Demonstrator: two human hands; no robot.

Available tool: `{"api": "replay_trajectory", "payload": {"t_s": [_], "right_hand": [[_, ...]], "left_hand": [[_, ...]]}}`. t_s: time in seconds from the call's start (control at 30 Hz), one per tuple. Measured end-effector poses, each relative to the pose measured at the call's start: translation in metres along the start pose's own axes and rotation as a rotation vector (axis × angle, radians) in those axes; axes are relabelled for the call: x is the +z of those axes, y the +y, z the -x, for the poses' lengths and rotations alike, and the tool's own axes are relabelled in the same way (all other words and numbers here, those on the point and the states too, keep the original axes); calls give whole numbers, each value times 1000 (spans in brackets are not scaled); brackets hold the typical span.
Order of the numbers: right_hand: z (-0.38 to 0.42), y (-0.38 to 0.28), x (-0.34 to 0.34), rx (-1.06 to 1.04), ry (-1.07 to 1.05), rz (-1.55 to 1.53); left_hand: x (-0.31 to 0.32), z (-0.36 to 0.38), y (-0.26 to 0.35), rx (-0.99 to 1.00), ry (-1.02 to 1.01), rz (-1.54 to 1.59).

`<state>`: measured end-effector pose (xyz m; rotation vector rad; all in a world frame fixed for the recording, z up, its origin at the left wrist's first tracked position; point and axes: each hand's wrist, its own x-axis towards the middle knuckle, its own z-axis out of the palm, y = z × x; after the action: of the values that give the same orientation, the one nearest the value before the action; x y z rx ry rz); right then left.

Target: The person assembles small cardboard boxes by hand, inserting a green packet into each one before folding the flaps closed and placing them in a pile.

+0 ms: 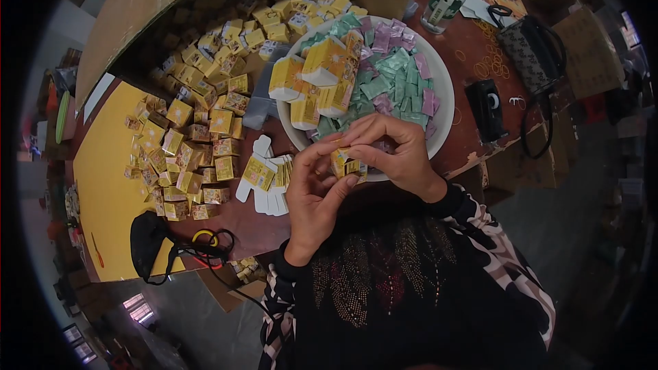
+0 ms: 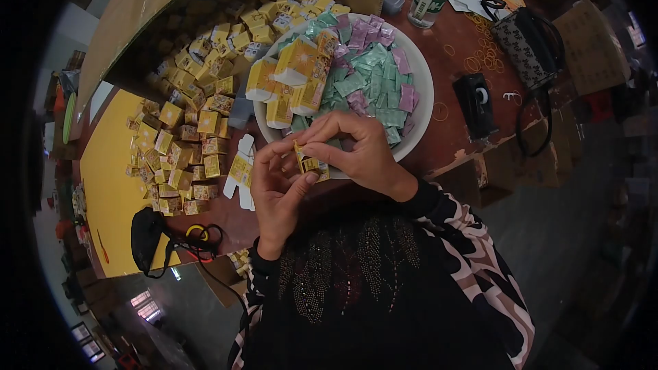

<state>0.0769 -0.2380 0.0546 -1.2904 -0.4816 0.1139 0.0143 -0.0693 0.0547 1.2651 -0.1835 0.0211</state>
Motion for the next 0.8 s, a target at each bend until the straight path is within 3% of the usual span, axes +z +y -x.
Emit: {"api": "replay_trajectory", "payload": {"t_s": [0.17, 0.33, 0.4, 0.53, 0.6, 0.67, 0.73, 0.8], "right_hand": [[-3, 6, -9, -408, -120, 347], [-3, 6, -10, -454, -142, 377], [-3, 8, -14, -479, -167, 391], [-4, -2, -19, -517, -223, 622], [0, -5, -16, -471, -220, 672], [6, 0, -11, -210, 24, 304], [8, 5, -18, -137, 25, 347], [6, 6, -21, -64, 37, 390]], "left_hand": [[-1, 1, -3, -5, 11, -10], [-5, 2, -7, 49, -10, -37], [-7, 2, -8, -13, -33, 4], [-14, -6, 2, -10, -4, -85], [-40, -22, 12, 178, 108, -507], [-71, -45, 26, 226, 300, -689], [-105, -63, 32, 304, 462, -1199], [-120, -63, 32, 354, 527, -1338]]}}
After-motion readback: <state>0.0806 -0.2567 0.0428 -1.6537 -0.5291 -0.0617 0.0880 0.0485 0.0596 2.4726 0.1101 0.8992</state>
